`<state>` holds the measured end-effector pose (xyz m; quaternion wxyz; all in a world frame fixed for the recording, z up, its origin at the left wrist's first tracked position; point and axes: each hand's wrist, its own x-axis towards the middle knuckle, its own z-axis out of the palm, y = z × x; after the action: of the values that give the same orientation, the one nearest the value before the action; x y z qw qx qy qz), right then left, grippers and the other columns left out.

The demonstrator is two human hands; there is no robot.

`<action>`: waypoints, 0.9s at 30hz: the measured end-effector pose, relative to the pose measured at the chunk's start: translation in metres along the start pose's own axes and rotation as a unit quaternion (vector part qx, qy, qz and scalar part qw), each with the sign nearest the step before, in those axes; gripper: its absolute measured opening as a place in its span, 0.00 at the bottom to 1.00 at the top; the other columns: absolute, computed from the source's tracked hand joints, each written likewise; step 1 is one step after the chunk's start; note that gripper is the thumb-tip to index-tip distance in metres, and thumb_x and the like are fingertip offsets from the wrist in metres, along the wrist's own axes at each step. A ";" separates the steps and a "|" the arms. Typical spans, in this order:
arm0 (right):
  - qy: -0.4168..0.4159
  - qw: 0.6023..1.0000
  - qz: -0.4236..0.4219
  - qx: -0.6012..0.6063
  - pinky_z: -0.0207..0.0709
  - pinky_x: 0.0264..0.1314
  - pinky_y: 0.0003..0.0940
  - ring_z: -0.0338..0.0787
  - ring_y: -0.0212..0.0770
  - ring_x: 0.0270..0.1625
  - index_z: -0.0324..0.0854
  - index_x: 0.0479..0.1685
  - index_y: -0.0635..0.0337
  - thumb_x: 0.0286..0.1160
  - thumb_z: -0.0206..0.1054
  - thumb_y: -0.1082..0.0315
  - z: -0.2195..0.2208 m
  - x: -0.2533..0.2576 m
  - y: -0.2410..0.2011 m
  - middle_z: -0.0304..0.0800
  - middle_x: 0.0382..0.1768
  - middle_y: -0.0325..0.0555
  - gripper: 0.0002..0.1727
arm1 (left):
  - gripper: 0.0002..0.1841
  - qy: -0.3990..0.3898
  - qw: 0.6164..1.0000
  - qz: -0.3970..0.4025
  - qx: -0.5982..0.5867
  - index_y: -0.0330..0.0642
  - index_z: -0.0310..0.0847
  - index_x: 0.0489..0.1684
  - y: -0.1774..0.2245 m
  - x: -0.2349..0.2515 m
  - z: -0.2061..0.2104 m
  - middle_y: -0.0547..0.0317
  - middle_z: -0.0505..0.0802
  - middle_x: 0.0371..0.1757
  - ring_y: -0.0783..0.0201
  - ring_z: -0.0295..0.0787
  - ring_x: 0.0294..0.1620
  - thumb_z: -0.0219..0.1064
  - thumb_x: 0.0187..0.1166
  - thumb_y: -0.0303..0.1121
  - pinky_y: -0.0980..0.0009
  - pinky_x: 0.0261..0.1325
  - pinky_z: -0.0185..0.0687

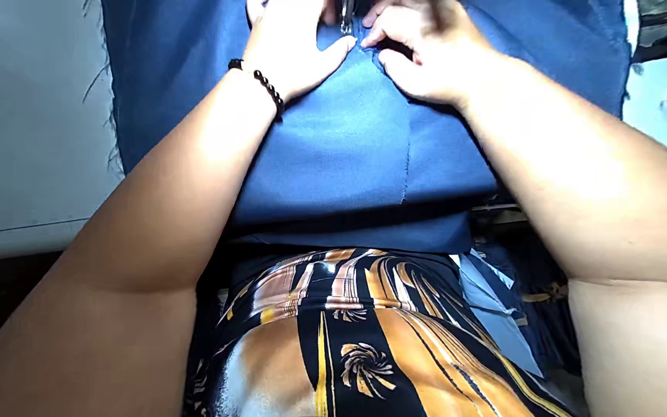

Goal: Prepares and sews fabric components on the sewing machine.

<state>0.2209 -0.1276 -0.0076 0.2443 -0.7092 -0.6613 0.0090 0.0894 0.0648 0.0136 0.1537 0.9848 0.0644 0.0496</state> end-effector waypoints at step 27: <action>0.022 0.957 0.290 -0.002 0.78 0.48 0.66 0.92 0.63 0.45 0.88 0.38 0.69 0.89 0.56 0.61 0.002 -0.016 -0.103 0.91 0.35 0.63 0.21 | 0.16 0.015 0.968 0.250 -0.036 0.43 0.92 0.52 0.039 -0.135 0.016 0.50 0.92 0.66 0.52 0.85 0.73 0.60 0.77 0.36 0.48 0.74 0.75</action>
<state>0.1223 -0.1416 0.0221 0.2446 -0.8708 -0.4218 0.0626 -0.0374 0.0036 -0.0003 0.1704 0.9627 -0.1832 0.1035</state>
